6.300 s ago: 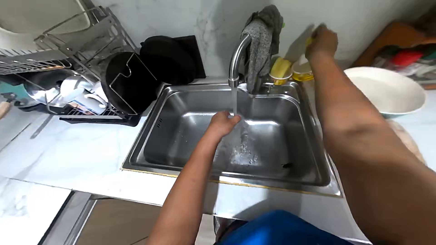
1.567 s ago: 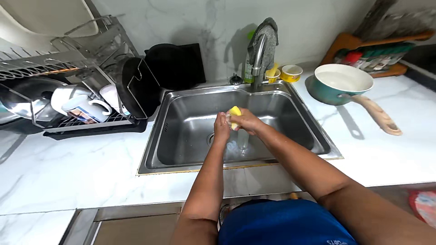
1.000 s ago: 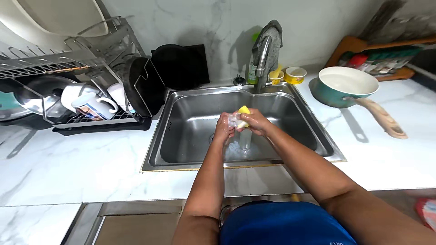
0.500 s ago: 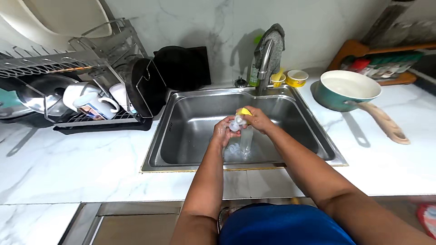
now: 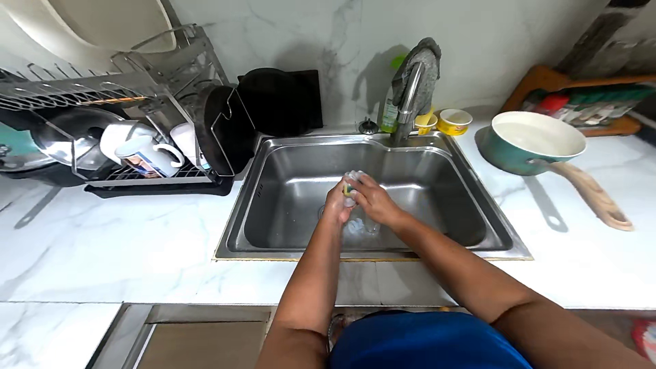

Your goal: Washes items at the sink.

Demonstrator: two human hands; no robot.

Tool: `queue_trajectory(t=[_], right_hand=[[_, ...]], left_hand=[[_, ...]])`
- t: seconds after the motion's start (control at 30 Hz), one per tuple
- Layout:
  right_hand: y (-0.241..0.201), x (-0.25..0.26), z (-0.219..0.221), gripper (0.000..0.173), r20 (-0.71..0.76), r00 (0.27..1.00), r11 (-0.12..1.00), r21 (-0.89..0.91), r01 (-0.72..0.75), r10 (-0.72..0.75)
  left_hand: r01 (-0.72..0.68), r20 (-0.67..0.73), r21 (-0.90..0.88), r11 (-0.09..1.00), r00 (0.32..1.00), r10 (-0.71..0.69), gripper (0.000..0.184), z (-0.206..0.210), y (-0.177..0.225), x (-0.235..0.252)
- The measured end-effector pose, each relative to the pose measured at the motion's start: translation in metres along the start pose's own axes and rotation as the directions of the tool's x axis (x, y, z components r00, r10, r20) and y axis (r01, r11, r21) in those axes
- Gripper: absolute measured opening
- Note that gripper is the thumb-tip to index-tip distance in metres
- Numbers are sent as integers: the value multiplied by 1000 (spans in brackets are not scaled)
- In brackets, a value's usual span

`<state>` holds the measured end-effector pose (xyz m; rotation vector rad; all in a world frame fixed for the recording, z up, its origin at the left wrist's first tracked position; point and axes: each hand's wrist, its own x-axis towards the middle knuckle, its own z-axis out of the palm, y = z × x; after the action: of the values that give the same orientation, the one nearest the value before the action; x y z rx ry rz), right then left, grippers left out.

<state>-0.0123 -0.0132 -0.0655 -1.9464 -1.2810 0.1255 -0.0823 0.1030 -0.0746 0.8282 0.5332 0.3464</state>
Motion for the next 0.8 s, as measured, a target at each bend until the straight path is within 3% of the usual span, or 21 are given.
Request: queue_trajectory(t=[0.2,0.37,0.47,0.53,0.6,0.7,0.8], right_hand=[[-5,21,-10,24,16,997,997,-4,-74,74],[-23,28,7,33,-50,973,970,-80,-230,227],[-20,37,-2,36,-100,892,895,124,-429,441],[-10,41,-13,35,-59,865,833,309,-459,498],[-8,34,-19,30,-110,903,853,393,-345,415],[-12,10,-6,27,-115,993,987,163,-5,24],[6,-3,-2,26,-3,942,940,-74,334,-335]], left_hand=[[-39,44,-117,992,998,44,37,-3,-1,0],[-93,-10,-47,995,996,93,29,4,-6,-3],[-136,56,29,990,989,134,28,7,-12,-8],[-171,61,40,984,984,168,31,5,-11,-9],[-168,55,8,986,984,167,36,2,-8,-7],[-137,-7,9,990,990,137,25,5,-1,-10],[-132,-75,61,989,988,136,18,6,4,-20]])
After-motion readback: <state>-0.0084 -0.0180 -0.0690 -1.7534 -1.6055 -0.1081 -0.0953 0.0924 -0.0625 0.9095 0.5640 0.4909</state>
